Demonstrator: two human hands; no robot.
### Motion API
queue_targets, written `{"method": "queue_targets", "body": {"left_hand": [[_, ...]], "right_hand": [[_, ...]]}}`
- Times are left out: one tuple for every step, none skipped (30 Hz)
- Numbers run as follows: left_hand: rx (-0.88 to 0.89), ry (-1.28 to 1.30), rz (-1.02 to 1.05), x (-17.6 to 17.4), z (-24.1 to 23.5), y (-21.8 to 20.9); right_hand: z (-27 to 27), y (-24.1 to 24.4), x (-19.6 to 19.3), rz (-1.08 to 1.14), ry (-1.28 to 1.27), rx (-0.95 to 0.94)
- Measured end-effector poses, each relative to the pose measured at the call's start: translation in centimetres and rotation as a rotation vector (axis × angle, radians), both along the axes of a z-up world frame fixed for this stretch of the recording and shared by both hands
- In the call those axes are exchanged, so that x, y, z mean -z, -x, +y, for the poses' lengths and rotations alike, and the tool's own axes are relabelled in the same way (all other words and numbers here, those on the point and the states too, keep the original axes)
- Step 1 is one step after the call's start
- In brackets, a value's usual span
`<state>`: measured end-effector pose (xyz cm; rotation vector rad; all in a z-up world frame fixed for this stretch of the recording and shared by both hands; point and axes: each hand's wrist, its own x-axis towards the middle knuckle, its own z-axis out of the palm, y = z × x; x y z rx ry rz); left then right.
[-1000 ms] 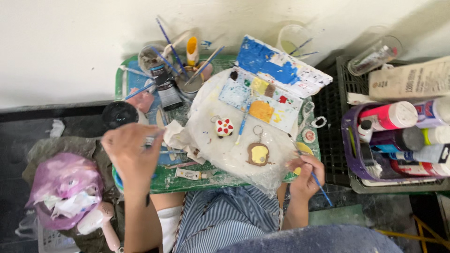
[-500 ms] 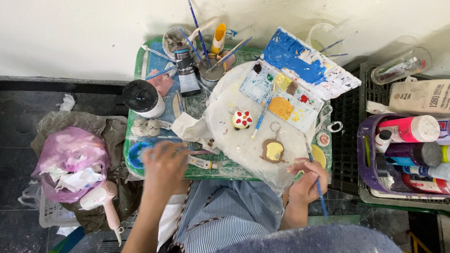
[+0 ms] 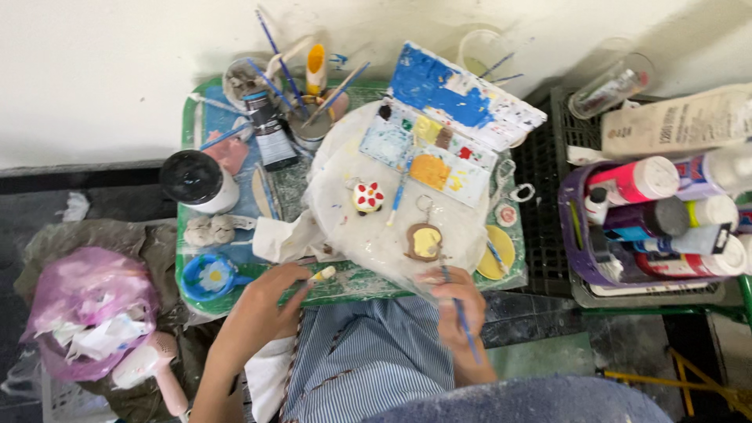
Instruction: The person paints small clay figures and a keychain with a brush, dipping into a paint palette and wiping the brush on a cloth.
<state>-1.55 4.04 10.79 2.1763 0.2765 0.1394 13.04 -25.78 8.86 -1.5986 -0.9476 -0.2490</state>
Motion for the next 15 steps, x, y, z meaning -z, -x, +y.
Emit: {"method": "queue_targets", "body": {"left_hand": [[0.03, 0.155, -0.069, 0.1, -0.3, -0.3], [0.059, 0.309, -0.139, 0.5, -0.8, -0.8], [0.087, 0.463, -0.206, 1.1, -1.5, -1.4], [0.17, 0.68, -0.31, 1.9, -2.9, -2.4], [0.253, 0.898, -0.412, 2.9, -4.7, -3.9], [0.292, 0.98, -0.483, 3.6, -6.7, -5.5], [0.331, 1.062, -0.553, 4.0, -8.5, -6.8], [0.304, 1.042, -0.546, 3.9, -9.7, -7.8], [0.276, 1.023, -0.538, 3.5, -10.7, -8.9], [0.247, 1.002, -0.531, 2.8, -11.1, -9.8], [0.216, 0.802, -0.482, 1.9, -10.7, -10.3], [0.184, 0.602, -0.431, 0.8, -10.0, -10.3], [0.151, 0.403, -0.379, -0.3, -9.4, -10.4], [0.226, 0.327, -0.412, -1.2, -8.8, -10.6], [0.301, 0.251, -0.444, -2.0, -8.1, -10.7]], "right_hand": [[0.5, 0.1, -0.8, -0.024, 0.052, 0.01], [1.0, 0.1, -1.4, -0.049, 0.102, 0.017], [1.4, 0.0, -1.9, -0.073, 0.153, 0.025], [1.7, 0.2, -2.0, -0.013, 0.15, 0.013], [1.9, 0.4, -1.9, 0.047, 0.147, 0.0], [1.7, 0.5, -1.5, 0.107, 0.143, -0.011], [1.6, 0.5, -0.8, 0.167, 0.11, 0.035], [1.7, 0.3, 0.2, 0.223, 0.077, 0.079], [1.3, 0.0, 0.9, 0.28, 0.043, 0.123], [0.4, -0.3, 1.3, 0.289, 0.068, 0.142], [-0.6, -0.8, 1.4, 0.297, 0.093, 0.161], [-1.5, -1.2, 1.3, 0.308, 0.118, 0.18], [-2.4, -1.5, 1.0, 0.3, 0.125, 0.127], [-3.3, -2.0, 0.5, 0.29, 0.131, 0.074], [-4.0, -2.4, -0.1, 0.28, 0.137, 0.021]]}}
